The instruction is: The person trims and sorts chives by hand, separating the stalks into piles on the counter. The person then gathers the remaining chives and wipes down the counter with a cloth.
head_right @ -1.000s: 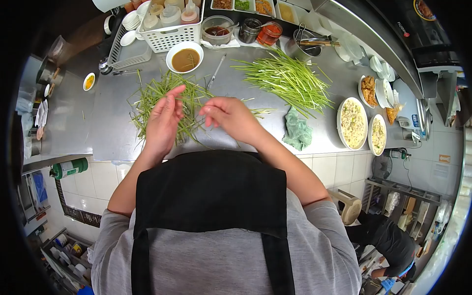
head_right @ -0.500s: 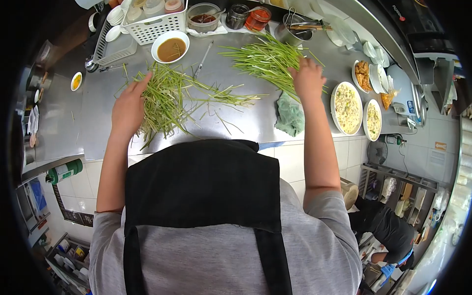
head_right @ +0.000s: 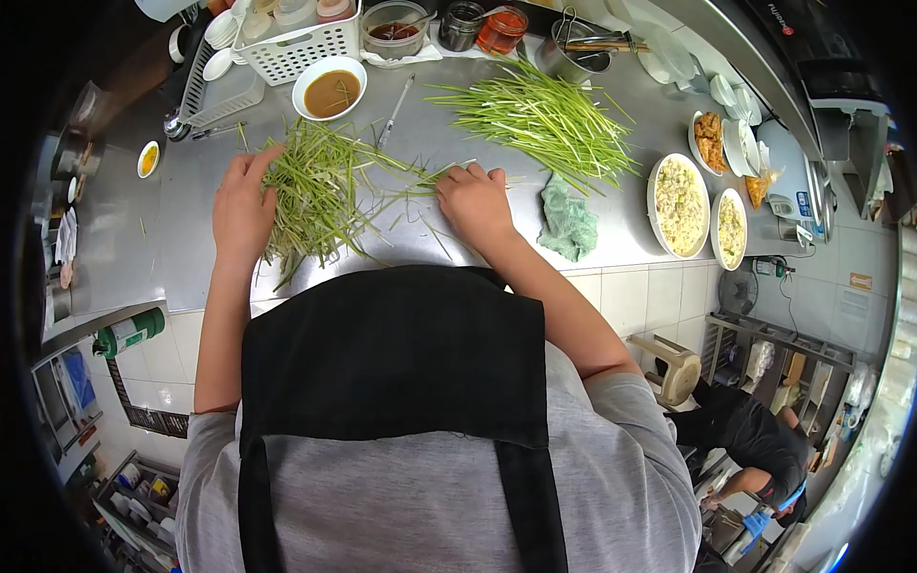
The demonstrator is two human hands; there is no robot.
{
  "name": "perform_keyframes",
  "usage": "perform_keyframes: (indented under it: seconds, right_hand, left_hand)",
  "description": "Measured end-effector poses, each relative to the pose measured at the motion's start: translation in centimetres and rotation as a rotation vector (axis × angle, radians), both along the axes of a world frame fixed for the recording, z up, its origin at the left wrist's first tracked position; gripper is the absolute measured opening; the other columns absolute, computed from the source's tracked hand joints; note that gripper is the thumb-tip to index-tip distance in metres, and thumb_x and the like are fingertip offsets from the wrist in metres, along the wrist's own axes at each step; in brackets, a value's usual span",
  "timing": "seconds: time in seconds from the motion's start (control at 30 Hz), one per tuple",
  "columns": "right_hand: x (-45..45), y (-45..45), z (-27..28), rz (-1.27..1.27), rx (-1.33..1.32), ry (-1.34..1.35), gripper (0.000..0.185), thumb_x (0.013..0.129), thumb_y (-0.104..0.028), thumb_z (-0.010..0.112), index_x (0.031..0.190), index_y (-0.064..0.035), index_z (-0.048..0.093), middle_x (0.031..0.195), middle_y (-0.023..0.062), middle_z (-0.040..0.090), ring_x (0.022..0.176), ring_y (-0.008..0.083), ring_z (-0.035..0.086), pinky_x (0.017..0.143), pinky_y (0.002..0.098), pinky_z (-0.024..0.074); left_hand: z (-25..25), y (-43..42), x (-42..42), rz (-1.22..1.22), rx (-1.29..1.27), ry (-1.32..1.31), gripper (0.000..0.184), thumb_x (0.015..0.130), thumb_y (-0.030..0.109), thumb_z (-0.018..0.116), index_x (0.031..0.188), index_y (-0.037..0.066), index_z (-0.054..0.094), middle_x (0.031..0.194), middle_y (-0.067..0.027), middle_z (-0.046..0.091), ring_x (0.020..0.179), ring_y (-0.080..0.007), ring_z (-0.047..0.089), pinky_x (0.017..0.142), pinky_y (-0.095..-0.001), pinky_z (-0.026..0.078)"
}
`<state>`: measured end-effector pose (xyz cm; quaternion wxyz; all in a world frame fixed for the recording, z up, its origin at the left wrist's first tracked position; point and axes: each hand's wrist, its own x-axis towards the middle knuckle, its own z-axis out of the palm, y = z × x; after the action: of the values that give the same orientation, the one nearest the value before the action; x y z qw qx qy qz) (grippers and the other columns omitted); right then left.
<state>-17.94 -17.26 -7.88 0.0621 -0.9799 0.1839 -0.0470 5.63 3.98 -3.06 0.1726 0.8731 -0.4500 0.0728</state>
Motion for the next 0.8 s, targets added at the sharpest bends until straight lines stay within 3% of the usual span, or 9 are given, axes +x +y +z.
perform_keyframes:
  seconds: [0.07,0.13,0.17,0.27,0.37,0.6,0.7,0.77,0.8]
  right_hand:
    - [0.1,-0.4,0.5,-0.021,0.058,0.018,0.011,0.078,-0.018,0.064,0.086,-0.0116,0.065,0.086,0.0012,0.061,0.09,0.0216,0.055,0.073,0.0422,0.038]
    - [0.0,-1.0,1.1,-0.102,0.332,-0.095,0.011,0.078,-0.015,0.065,0.087,-0.0087,0.064,0.083,0.0028,0.063,0.083,0.0209,0.057,0.072,0.0395,0.0423]
    - [-0.1,-1.2,1.8,-0.1,0.331,-0.095,0.011,0.078,-0.015,0.065,0.087,-0.0087,0.064,0.083,0.0028,0.063,0.083,0.0209,0.057,0.072,0.0395,0.0423]
    - [-0.2,-2.1,3.5,-0.24,0.908,-0.098,0.012,0.083,-0.013,0.066,0.089,-0.0035,0.064,0.079,0.0019,0.063,0.07,0.0098,0.054,0.07,0.0255,0.0458]
    - [-0.7,-2.3,4.2,-0.293,1.189,-0.177,0.013,0.086,-0.012,0.064,0.092,-0.0012,0.064,0.081,0.0001,0.064,0.074,0.008,0.055,0.072,0.0254,0.0463]
    - [-0.7,-1.4,7.8,-0.224,1.112,-0.161,0.013,0.087,-0.012,0.063,0.094,-0.0018,0.065,0.082,-0.0007,0.063,0.073,0.0063,0.054,0.071,0.0234,0.0456]
    - [-0.4,-0.4,8.9,-0.246,0.853,-0.03,0.008,0.084,-0.011,0.063,0.091,-0.0059,0.065,0.079,0.0001,0.063,0.073,0.0106,0.056,0.071,0.0291,0.0439]
    - [-0.4,0.1,8.9,-0.008,0.334,-0.101,0.006,0.079,-0.011,0.066,0.085,-0.0101,0.065,0.079,0.0009,0.062,0.075,0.0179,0.057,0.073,0.0348,0.0401]
    - [-0.2,0.6,9.4,-0.005,0.333,-0.102,0.006,0.079,-0.011,0.066,0.085,-0.0101,0.065,0.079,0.0009,0.062,0.075,0.0179,0.057,0.073,0.0348,0.0401]
  left_hand:
    - [-0.1,0.2,0.5,-0.028,0.027,0.127,0.038,0.075,-0.003,0.058,0.108,0.016,0.062,0.1,-0.0097,0.057,0.094,-0.0254,0.059,0.079,-0.0391,0.046]
    - [-0.1,0.2,0.7,0.038,-0.013,0.389,0.019,0.071,-0.003,0.057,0.081,0.012,0.064,0.092,-0.0046,0.055,0.09,-0.0278,0.056,0.078,-0.0384,0.044]
    - [-0.2,0.3,0.8,0.04,-0.014,0.389,0.019,0.071,-0.003,0.057,0.081,0.012,0.064,0.092,-0.0046,0.055,0.09,-0.0278,0.056,0.078,-0.0384,0.044]
    - [-0.4,0.4,0.9,0.031,-0.061,0.305,0.017,0.073,-0.001,0.057,0.081,0.013,0.064,0.09,-0.0042,0.057,0.09,-0.0263,0.057,0.079,-0.0383,0.043]
    - [-0.3,0.5,0.4,-0.018,-0.05,0.114,0.014,0.077,0.001,0.058,0.084,0.011,0.063,0.09,-0.0053,0.057,0.088,-0.0246,0.057,0.079,-0.0373,0.043]
    - [1.3,-0.9,-1.2,-0.017,0.011,0.187,0.027,0.08,0.003,0.059,0.1,0.019,0.068,0.107,-0.0027,0.059,0.103,-0.0236,0.055,0.09,-0.0409,0.039]
    - [2.2,-1.8,-2.6,-0.151,-0.146,0.082,0.033,0.081,0.003,0.057,0.108,0.02,0.067,0.111,-0.0026,0.06,0.105,-0.0232,0.055,0.092,-0.0398,0.038]
    - [2.7,-2.8,-3.9,-0.238,-0.213,0.034,0.035,0.082,0.004,0.057,0.111,0.02,0.066,0.112,-0.0029,0.061,0.105,-0.0229,0.055,0.093,-0.0396,0.038]
    - [2.6,-3.4,-4.6,-0.389,-0.224,0.106,0.031,0.083,0.008,0.057,0.111,0.019,0.066,0.111,-0.003,0.061,0.105,-0.0231,0.054,0.093,-0.0395,0.038]
